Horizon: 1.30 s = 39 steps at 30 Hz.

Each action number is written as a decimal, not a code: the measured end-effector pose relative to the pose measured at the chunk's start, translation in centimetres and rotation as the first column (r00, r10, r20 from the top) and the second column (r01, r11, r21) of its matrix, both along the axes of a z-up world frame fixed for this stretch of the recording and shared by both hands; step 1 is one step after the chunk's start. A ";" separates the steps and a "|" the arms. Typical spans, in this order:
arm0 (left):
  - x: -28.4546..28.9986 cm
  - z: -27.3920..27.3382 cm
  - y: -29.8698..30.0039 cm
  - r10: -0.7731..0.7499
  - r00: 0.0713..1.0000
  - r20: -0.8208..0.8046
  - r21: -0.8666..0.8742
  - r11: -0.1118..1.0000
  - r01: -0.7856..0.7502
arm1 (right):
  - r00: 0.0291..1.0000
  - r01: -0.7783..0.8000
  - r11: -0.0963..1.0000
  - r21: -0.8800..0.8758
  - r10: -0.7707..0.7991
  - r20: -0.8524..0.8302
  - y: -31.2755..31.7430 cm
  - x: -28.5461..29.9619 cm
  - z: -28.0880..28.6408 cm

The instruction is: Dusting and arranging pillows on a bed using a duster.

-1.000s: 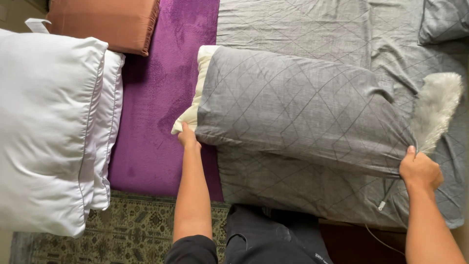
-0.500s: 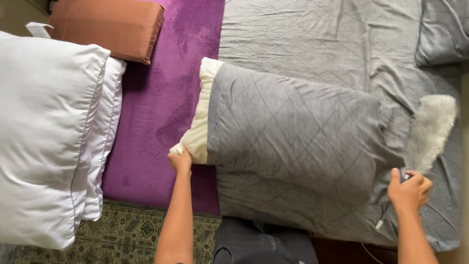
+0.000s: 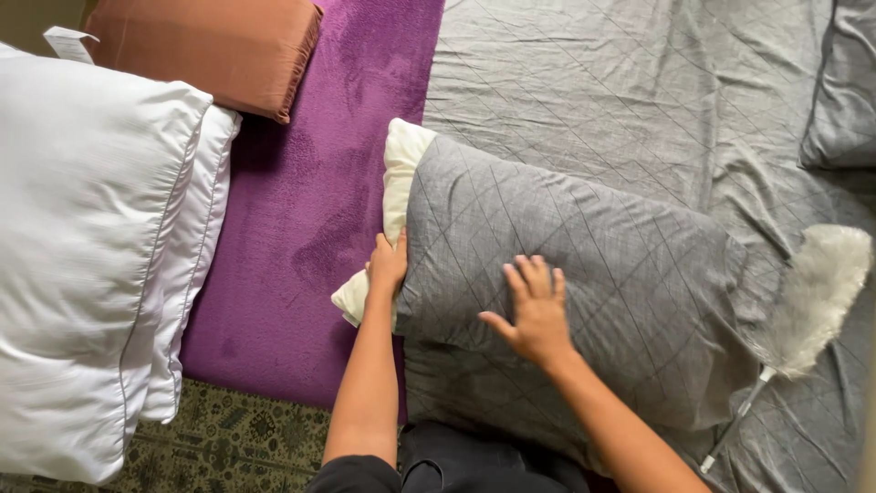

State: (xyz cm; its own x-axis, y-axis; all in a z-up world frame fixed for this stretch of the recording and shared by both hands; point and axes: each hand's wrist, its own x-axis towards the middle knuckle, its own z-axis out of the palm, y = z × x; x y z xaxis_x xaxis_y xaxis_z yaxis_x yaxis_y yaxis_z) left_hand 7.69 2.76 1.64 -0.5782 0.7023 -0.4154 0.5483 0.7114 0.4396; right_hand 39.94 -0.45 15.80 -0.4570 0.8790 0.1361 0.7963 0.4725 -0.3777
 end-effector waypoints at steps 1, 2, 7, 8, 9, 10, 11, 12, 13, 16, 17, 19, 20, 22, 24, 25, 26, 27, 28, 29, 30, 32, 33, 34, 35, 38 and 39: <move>-0.1 0.6 -0.4 0.003 0.997 0.079 0.040 0.999 -0.006 | 1.000 -0.012 0.999 0.034 0.011 0.021 0.0 -1.7 -1.0; -0.2 1.1 -0.8 0.003 0.988 0.157 0.081 0.997 -0.015 | 0.999 -0.024 0.997 0.069 0.021 0.043 0.0 -3.4 -2.0; -0.4 4.7 -2.0 0.018 0.993 0.119 0.199 0.979 -0.041 | 0.967 -0.054 0.998 -0.026 0.059 0.246 2.1 -5.3 -3.4; -0.1 5.5 -1.8 0.042 0.997 0.069 0.207 0.977 -0.055 | 0.958 -0.092 0.996 -0.016 0.092 0.271 2.6 -5.1 -3.5; -0.1 5.6 -2.0 0.035 0.997 0.071 0.206 0.977 -0.049 | 0.958 -0.084 0.996 -0.017 0.086 0.273 2.6 -4.2 -3.6; 0.0 5.7 -2.2 0.083 0.996 0.045 0.191 0.977 -0.090 | 0.968 -0.141 0.989 0.030 0.132 0.213 2.6 -3.2 -3.6; 0.1 5.9 -2.1 0.125 0.992 0.020 0.182 0.975 -0.127 | 0.972 -0.190 0.978 0.085 0.175 0.157 2.8 -2.2 -3.6; -0.6 5.6 -1.7 0.113 0.993 0.025 0.185 0.976 -0.116 | 0.973 -0.178 0.980 0.088 0.163 0.161 3.2 -0.4 -3.1; -1.4 5.3 -1.3 0.129 0.991 -0.016 0.230 0.966 -0.122 | 0.966 -0.196 0.975 0.102 0.174 0.190 3.6 1.4 -2.5; -2.4 3.1 -0.6 0.118 0.989 -0.093 0.307 0.948 -0.085 | 0.969 -0.152 0.980 0.129 0.122 0.217 3.0 7.0 -0.8; -3.0 2.3 -0.2 0.110 0.983 -0.149 0.345 0.937 -0.052 | 0.978 -0.106 0.983 0.152 0.076 0.194 2.8 8.5 -0.3; -3.7 2.8 -0.9 0.069 0.987 -0.144 0.354 0.935 -0.013 | 0.981 0.041 0.991 0.131 -0.065 0.181 0.7 11.1 1.3; -3.9 3.0 -1.6 0.036 0.989 -0.144 0.358 0.933 0.018 | 0.967 0.180 0.978 0.103 -0.195 0.165 -0.6 12.4 2.2; -4.6 4.8 -3.9 0.064 0.983 -0.174 0.294 0.956 -0.010 | 0.923 0.295 0.935 0.195 -0.332 0.195 -3.8 14.6 2.4; -4.8 5.3 -7.3 0.087 0.976 -0.202 0.221 0.974 -0.041 | 0.859 0.398 0.873 0.282 -0.463 0.219 -8.9 17.4 -0.6; -4.7 4.8 -9.5 0.148 0.971 -0.187 0.151 0.981 -0.120 | 0.714 0.680 0.727 0.095 -0.686 0.141 -11.8 19.2 -3.8; -4.6 4.3 -11.7 0.209 0.962 -0.177 0.078 0.977 -0.198 | 0.500 0.865 0.488 -0.116 -0.858 0.119 -14.8 20.9 -7.1; -3.1 4.1 -13.4 0.211 0.961 -0.176 0.071 0.977 -0.202 | 0.502 0.864 0.490 -0.117 -0.856 0.126 -16.1 20.2 -7.1; -1.7 3.9 -15.2 0.445 0.843 0.303 -0.083 0.893 -0.442 | 0.175 0.734 0.079 -0.675 -0.982 0.075 -17.4 19.4 -7.2; -0.6 3.8 -16.5 0.602 0.458 0.654 -0.323 0.769 -0.551 | -0.139 0.173 -0.251 -0.952 -0.963 0.229 -18.4 18.3 -7.5; 0.8 4.3 -16.3 0.604 0.457 0.653 -0.324 0.769 -0.552 | -0.139 0.172 -0.252 -0.952 -0.963 0.230 -18.5 15.8 -7.2; 3.1 5.3 -15.8 0.578 0.299 0.760 -0.327 0.737 -0.592 | 0.281 -0.065 -0.123 -0.990 -0.954 0.100 -18.5 10.4 -6.8; 3.8 3.9 -15.1 0.582 0.301 0.756 -0.330 0.735 -0.593 | 0.281 -0.067 -0.128 -0.989 -0.954 0.104 -17.1 8.2 -6.4; 4.3 2.6 -14.5 0.549 0.272 0.790 -0.269 0.710 -0.651 | 0.363 -0.108 -0.089 -0.990 -0.931 0.044 -15.8 5.9 -6.2; 4.7 1.1 -13.8 0.510 0.247 0.824 -0.206 0.676 -0.707 | 0.441 -0.154 -0.051 -0.987 -0.897 -0.022 -14.2 3.4 -5.9; 5.0 3.3 -12.9 0.526 0.434 0.731 -0.025 0.658 -0.753 | 0.410 -0.154 -0.044 -0.987 -0.912 -0.023 -11.9 -1.0 -8.1; 5.0 3.9 -13.1 0.525 0.437 0.730 -0.021 0.657 -0.754 | 0.411 -0.158 -0.043 -0.986 -0.911 -0.026 -12.1 -1.1 -10.0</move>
State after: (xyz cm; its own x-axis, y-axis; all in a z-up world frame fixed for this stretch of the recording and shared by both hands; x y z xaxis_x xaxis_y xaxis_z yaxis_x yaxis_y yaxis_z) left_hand 12.66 -10.34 5.51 -0.5778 0.3826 -0.7209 -0.5125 0.5174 0.6853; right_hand 38.82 -12.53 5.79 -0.2047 0.4343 -0.8772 -0.0870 -0.9007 -0.4257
